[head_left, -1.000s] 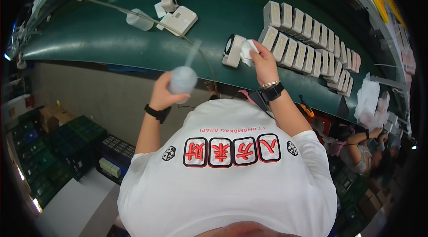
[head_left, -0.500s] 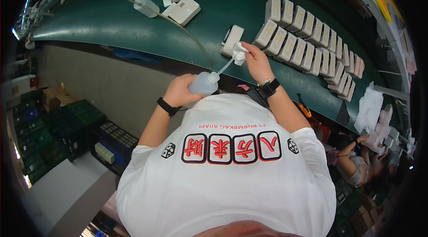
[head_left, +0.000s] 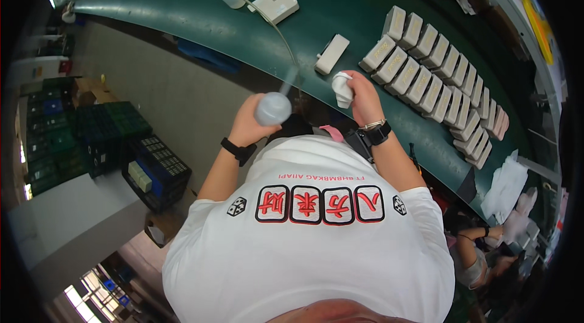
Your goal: Testing and inspecting white electronic components on a production line using specialized probes and circular gauges.
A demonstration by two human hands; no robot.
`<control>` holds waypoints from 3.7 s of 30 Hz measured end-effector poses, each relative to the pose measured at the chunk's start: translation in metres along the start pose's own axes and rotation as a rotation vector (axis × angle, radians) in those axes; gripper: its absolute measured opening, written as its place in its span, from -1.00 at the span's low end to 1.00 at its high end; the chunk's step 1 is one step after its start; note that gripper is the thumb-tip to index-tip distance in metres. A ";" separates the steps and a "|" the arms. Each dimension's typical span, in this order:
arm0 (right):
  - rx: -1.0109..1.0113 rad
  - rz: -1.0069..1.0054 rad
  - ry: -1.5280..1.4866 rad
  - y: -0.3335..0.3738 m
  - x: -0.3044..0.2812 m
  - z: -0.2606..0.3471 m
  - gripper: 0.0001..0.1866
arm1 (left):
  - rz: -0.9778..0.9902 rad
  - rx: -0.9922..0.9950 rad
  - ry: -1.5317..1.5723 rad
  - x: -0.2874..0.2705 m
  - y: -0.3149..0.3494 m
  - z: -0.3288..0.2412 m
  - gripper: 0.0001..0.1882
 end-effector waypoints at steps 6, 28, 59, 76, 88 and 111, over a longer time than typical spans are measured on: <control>0.085 -0.010 -0.207 -0.038 0.032 0.041 -0.64 | -0.452 -0.349 0.390 -0.092 -0.038 0.128 -0.17; -0.197 -0.692 0.129 -0.470 -0.156 0.146 -0.76 | -0.584 -0.610 0.478 -0.234 -0.279 0.460 -0.42; -0.561 -0.069 1.061 -0.422 0.104 0.158 -0.53 | -0.199 0.145 -0.174 -0.094 -0.486 0.149 -0.23; -0.750 0.668 1.686 -0.481 0.293 0.055 -0.76 | -0.393 0.003 -0.164 -0.130 -0.477 0.160 -0.25; -0.065 -0.429 0.733 -0.628 0.111 0.108 -0.60 | 0.129 0.256 -0.234 -0.066 -0.386 0.124 -0.09; -0.398 -0.674 0.388 -0.406 0.058 0.093 -0.49 | -0.399 -0.532 0.953 0.014 -0.460 0.169 -0.08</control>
Point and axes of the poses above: each hand's wrist, its own y-axis away from the middle knuckle, its own x-axis out of the palm, z = x × y, the point moved 9 cm from there along -y, towards the middle knuckle, and after that the axes turned 14 degrees about -y, right-handed, at the moved point
